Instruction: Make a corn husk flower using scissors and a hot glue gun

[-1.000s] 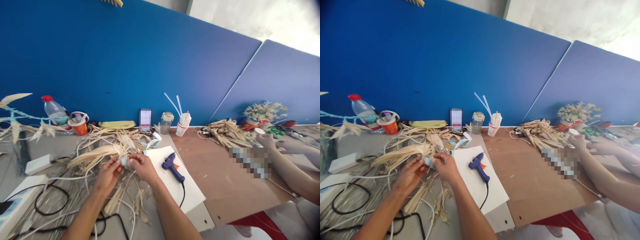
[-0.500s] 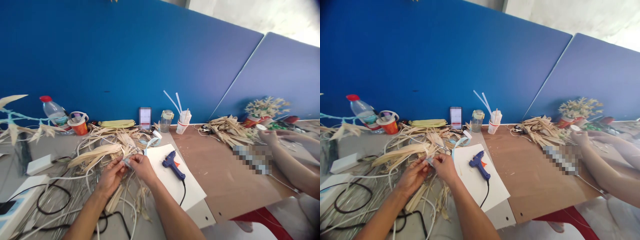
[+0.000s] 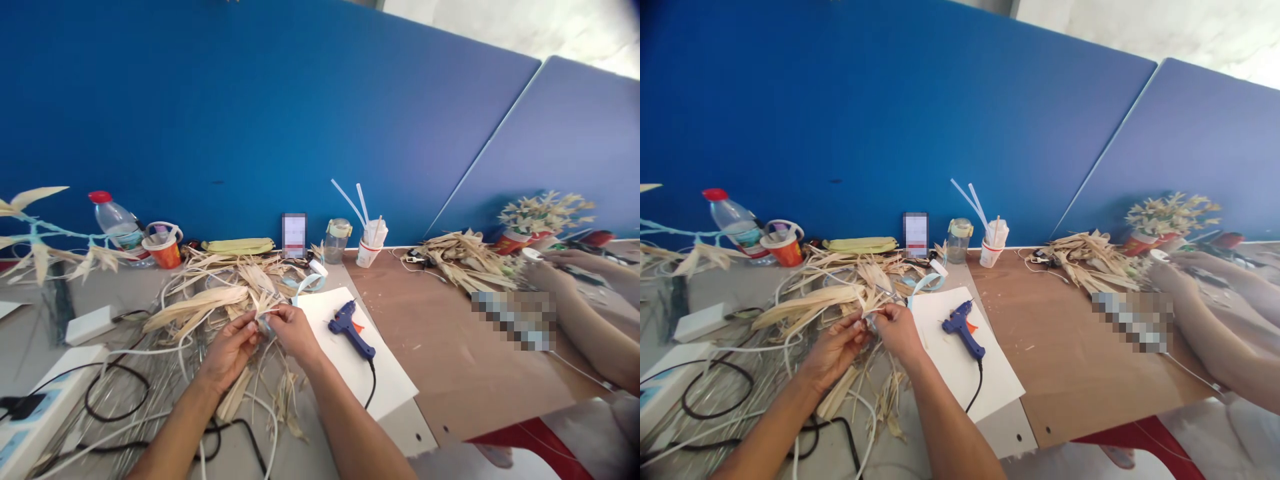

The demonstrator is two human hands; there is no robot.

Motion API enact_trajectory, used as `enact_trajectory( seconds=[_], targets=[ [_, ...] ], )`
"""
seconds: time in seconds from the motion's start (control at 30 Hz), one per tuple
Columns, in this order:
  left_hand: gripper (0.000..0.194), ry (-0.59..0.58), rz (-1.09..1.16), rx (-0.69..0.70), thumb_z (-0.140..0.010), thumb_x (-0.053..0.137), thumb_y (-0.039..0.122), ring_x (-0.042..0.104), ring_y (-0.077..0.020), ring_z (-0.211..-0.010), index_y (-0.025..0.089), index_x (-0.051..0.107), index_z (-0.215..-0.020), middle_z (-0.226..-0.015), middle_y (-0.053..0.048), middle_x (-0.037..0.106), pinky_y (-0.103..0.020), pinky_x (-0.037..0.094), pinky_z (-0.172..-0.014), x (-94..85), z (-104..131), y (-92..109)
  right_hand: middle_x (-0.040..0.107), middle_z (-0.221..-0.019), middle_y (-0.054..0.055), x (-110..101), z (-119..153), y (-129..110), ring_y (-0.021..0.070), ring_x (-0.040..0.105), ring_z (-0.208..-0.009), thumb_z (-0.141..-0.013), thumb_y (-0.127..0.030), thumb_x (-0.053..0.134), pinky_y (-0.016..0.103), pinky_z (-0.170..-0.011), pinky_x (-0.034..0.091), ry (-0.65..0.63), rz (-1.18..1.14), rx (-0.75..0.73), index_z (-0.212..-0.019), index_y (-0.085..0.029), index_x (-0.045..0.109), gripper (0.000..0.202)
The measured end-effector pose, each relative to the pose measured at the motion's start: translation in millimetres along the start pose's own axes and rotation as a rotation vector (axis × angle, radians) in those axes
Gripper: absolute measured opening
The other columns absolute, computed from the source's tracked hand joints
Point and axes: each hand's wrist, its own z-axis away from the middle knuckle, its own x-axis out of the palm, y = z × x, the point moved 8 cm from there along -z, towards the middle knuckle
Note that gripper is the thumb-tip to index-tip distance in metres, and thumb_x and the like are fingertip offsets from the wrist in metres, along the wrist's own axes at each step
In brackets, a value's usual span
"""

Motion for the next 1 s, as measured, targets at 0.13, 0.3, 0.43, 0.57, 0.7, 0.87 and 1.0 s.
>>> enact_trajectory(
  seconds=[0.13,0.3,0.43,0.57,0.7,0.87,1.0],
  targets=[
    [0.031,0.025,-0.042,0.029,-0.049,0.086,0.011,0.050,-0.0051,-0.051,0.012,0.074,-0.078,-0.062,-0.001,0.064,-0.015,0.045,-0.050,-0.6,0.4,1.3,0.055,-0.058,-0.004,3.1,-0.3,4.8,0.0092,0.043,-0.053,-0.066,-0.025,0.056,0.023,-0.057,0.034,-0.010,-0.104,0.055,-0.064,-0.016,0.062,0.011],
    [0.029,0.095,-0.105,0.108,-0.045,0.087,0.015,0.052,-0.0064,-0.052,0.012,0.074,-0.071,-0.063,-0.002,0.066,-0.016,0.044,-0.050,-1.6,1.0,7.7,0.058,-0.058,-0.003,3.9,0.7,10.4,0.0093,0.043,-0.053,-0.063,-0.024,0.060,0.023,-0.057,0.034,-0.002,-0.189,0.161,-0.063,-0.016,0.063,0.008],
    [0.031,0.143,-0.133,0.168,-0.043,0.087,0.018,0.051,-0.0072,-0.053,0.014,0.074,-0.071,-0.064,-0.002,0.068,-0.018,0.043,-0.050,-3.1,1.1,12.6,0.060,-0.060,-0.002,6.6,2.1,7.8,0.0094,0.045,-0.054,-0.063,-0.028,0.063,0.024,-0.059,0.035,-0.049,-0.211,0.139,-0.066,-0.016,0.064,0.012],
    [0.031,0.194,-0.250,0.243,-0.045,0.085,0.023,0.052,-0.0099,-0.055,0.015,0.074,-0.073,-0.065,-0.001,0.066,-0.022,0.042,-0.052,-12.9,-0.5,15.8,0.060,-0.061,-0.002,10.0,2.1,8.3,0.0104,0.047,-0.056,-0.062,-0.030,0.065,0.024,-0.062,0.036,-0.085,-0.224,0.105,-0.067,-0.016,0.063,0.016],
    [0.027,0.211,-0.519,0.364,-0.055,0.078,0.029,0.053,-0.0127,-0.058,0.016,0.074,-0.079,-0.067,-0.001,0.066,-0.025,0.044,-0.057,-16.3,-0.1,23.0,0.060,-0.063,-0.002,9.2,0.1,13.9,0.0118,0.049,-0.058,-0.060,-0.031,0.066,0.025,-0.062,0.037,-0.048,-0.210,0.117,-0.068,-0.017,0.062,0.017],
    [0.023,0.142,-0.650,0.469,-0.059,0.075,0.036,0.059,-0.0167,-0.066,0.018,0.072,-0.074,-0.083,-0.005,0.069,-0.027,0.047,-0.059,1.4,7.9,31.8,0.055,-0.056,-0.004,2.1,-1.5,13.4,0.0105,0.044,-0.054,-0.060,-0.028,0.064,0.024,-0.057,0.035,0.043,-0.146,0.088,-0.061,-0.017,0.059,0.012],
    [0.025,0.107,-0.623,0.380,-0.057,0.079,0.032,0.058,-0.0171,-0.057,0.019,0.073,-0.078,-0.064,-0.003,0.066,-0.028,0.048,-0.058,6.3,10.8,26.7,0.055,-0.054,-0.003,2.4,-1.6,14.4,0.0100,0.044,-0.051,-0.063,-0.029,0.060,0.023,-0.053,0.034,0.026,-0.138,0.121,-0.060,-0.016,0.060,0.014]
  ],
)
